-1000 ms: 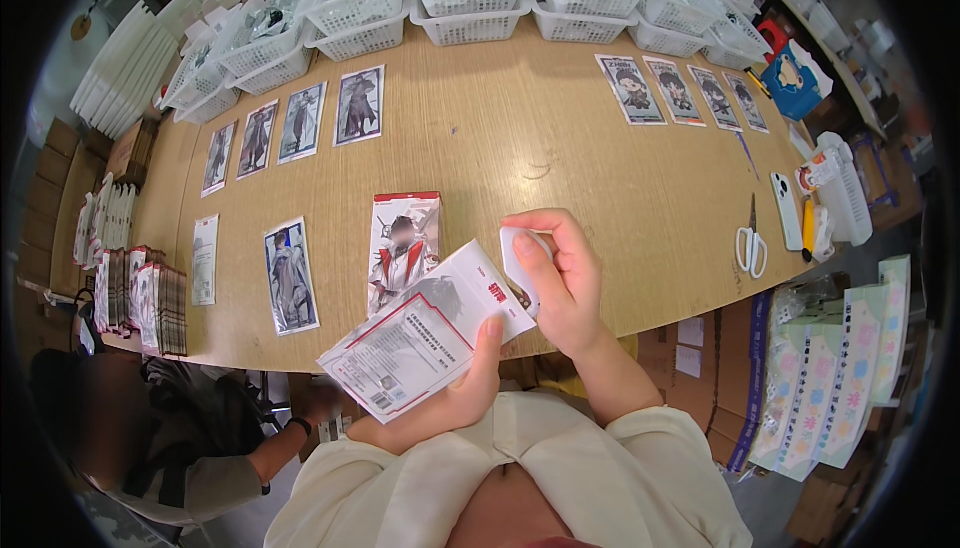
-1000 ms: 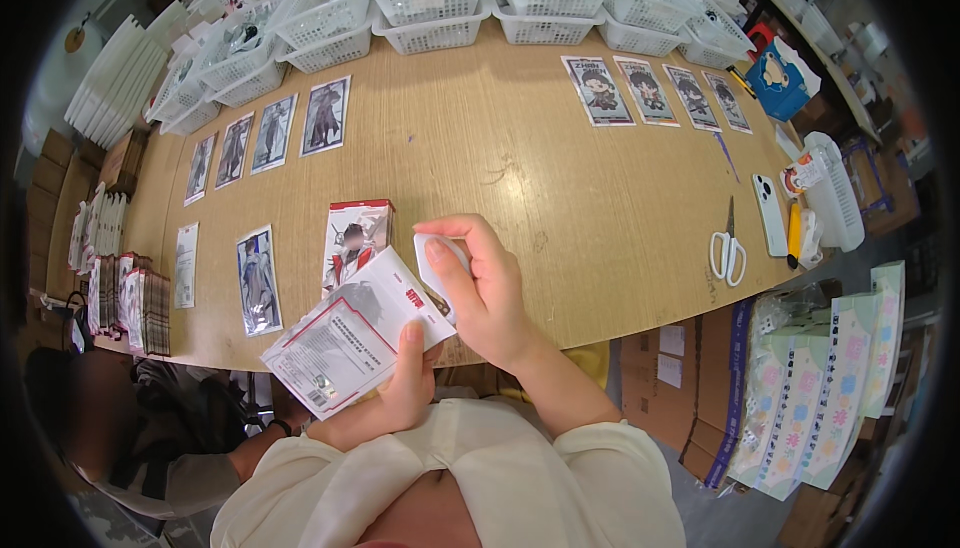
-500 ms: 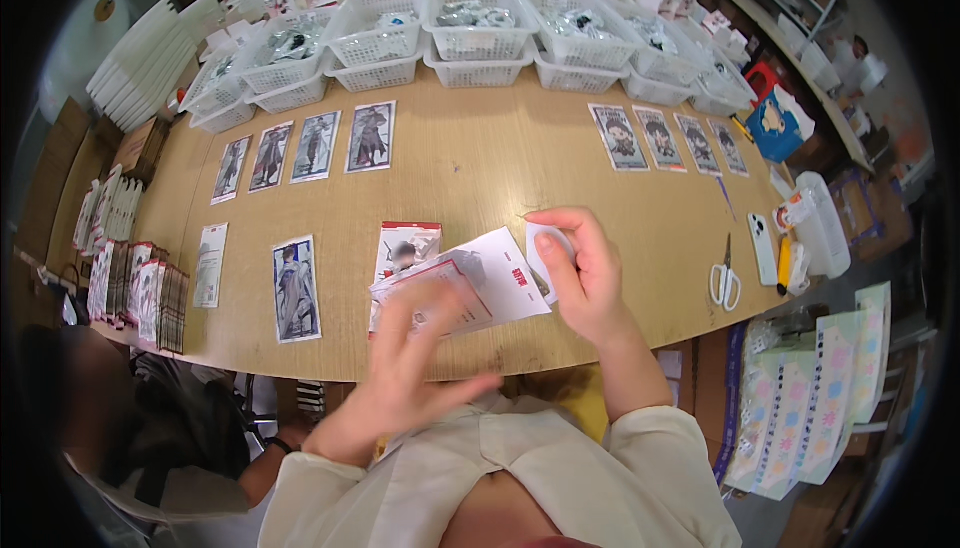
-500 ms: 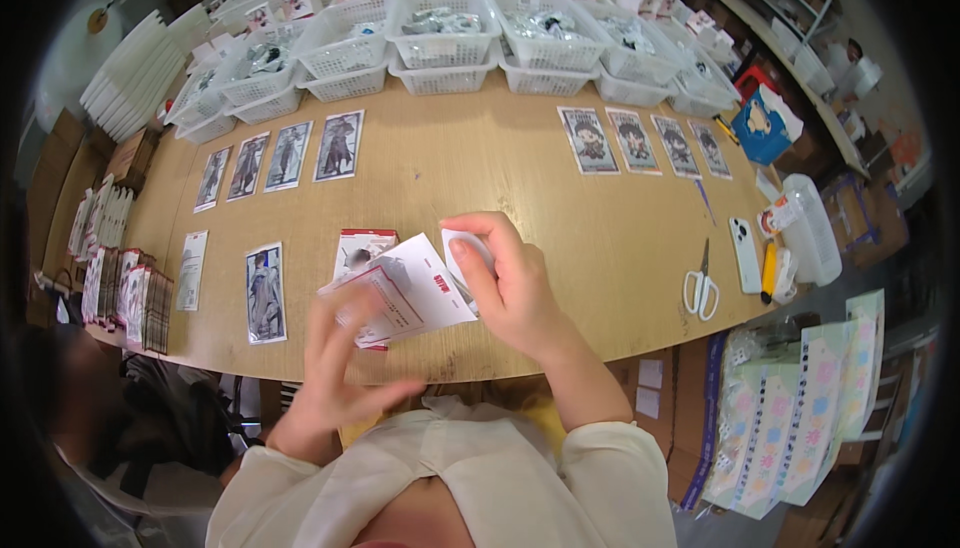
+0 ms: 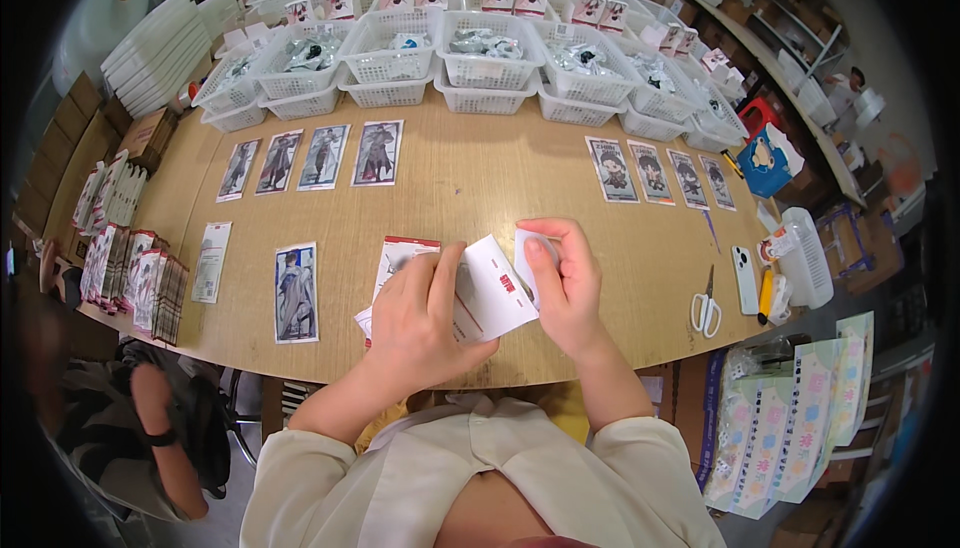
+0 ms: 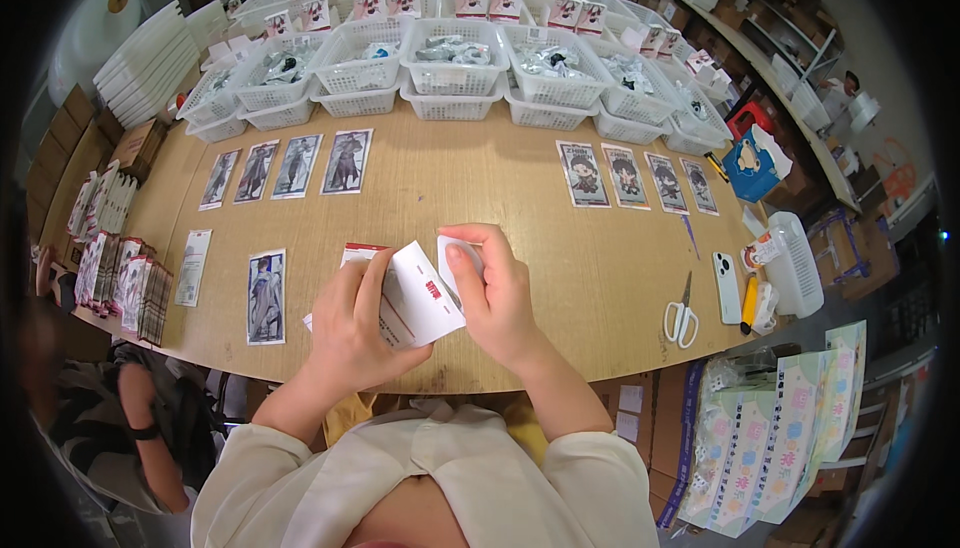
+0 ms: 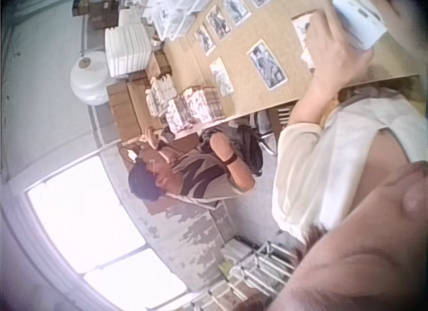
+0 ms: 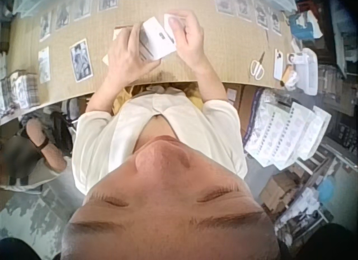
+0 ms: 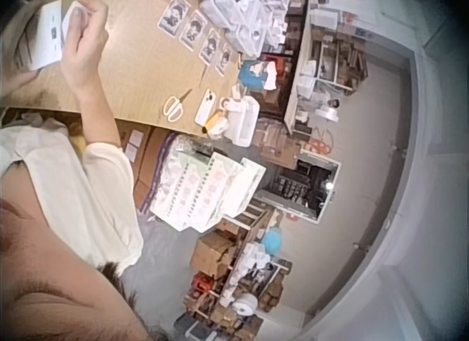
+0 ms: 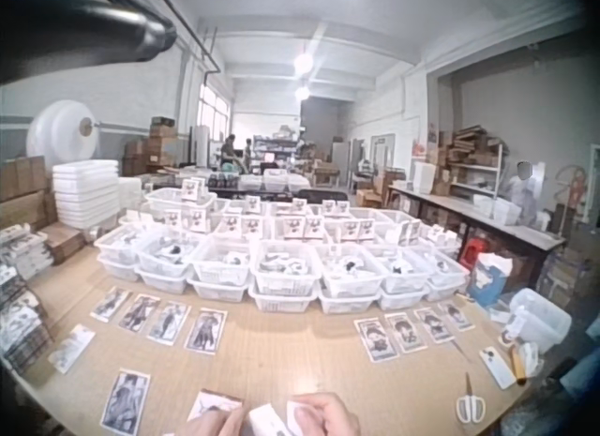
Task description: The person sits at a table and opens multiple sealed card packs using scissors. They cut the tops of the packs, remove the illustrated cards inside, and place them on the table surface. The person handles the packs and cards repeatedly, organizing the contents as they work.
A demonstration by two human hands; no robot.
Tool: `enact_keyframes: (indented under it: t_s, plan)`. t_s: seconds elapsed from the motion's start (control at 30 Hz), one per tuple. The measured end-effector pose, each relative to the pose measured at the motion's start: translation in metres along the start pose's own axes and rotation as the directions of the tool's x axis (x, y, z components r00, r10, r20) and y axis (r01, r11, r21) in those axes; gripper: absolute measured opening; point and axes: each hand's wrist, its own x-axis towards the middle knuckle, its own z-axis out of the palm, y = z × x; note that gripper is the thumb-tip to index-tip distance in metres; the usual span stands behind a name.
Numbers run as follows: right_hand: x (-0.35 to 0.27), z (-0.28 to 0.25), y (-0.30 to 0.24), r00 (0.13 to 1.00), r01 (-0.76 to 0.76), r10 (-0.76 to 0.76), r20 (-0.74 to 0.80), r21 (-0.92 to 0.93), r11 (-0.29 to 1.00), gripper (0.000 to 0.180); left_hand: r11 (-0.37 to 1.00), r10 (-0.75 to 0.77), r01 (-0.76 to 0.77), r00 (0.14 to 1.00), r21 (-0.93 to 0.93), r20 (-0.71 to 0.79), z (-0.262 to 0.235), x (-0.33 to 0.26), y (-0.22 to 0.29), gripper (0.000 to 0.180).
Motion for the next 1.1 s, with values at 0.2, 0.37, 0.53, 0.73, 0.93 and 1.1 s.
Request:
enact_keyframes:
  t_s: [0.2,0.37,0.53,0.73,0.93,1.1]
  plan:
    - [-0.001,-0.003,0.002,0.999,-0.016,0.016,0.034,-0.001,1.000,0.015,0.998,0.054,-0.054,0.998,0.014,-0.024,0.001,0.000,0.000,0.081]
    - [-0.003,-0.006,0.003,0.995,-0.075,0.070,0.078,0.062,0.995,0.015,0.997,0.078,-0.078,0.997,0.003,0.010,-0.001,-0.003,-0.001,0.080]
    - [-0.007,-0.003,0.006,0.999,-0.029,0.028,0.029,0.025,0.999,0.015,0.999,0.040,-0.041,0.998,0.001,0.058,0.000,-0.009,0.000,0.080]
    - [-0.006,-0.011,0.003,0.978,-0.123,0.123,0.166,-0.010,0.992,0.016,0.982,0.187,-0.183,0.975,-0.038,0.122,-0.011,0.002,-0.023,0.079]
    - [-0.003,-0.014,-0.002,0.958,-0.181,0.164,0.235,0.052,0.982,0.017,0.977,0.214,-0.208,0.962,-0.054,0.171,-0.018,0.005,-0.025,0.081]
    - [-0.004,-0.013,-0.002,0.969,-0.157,0.142,0.202,0.058,0.986,0.017,0.976,0.219,-0.213,0.965,-0.053,0.147,-0.016,0.006,-0.023,0.079]
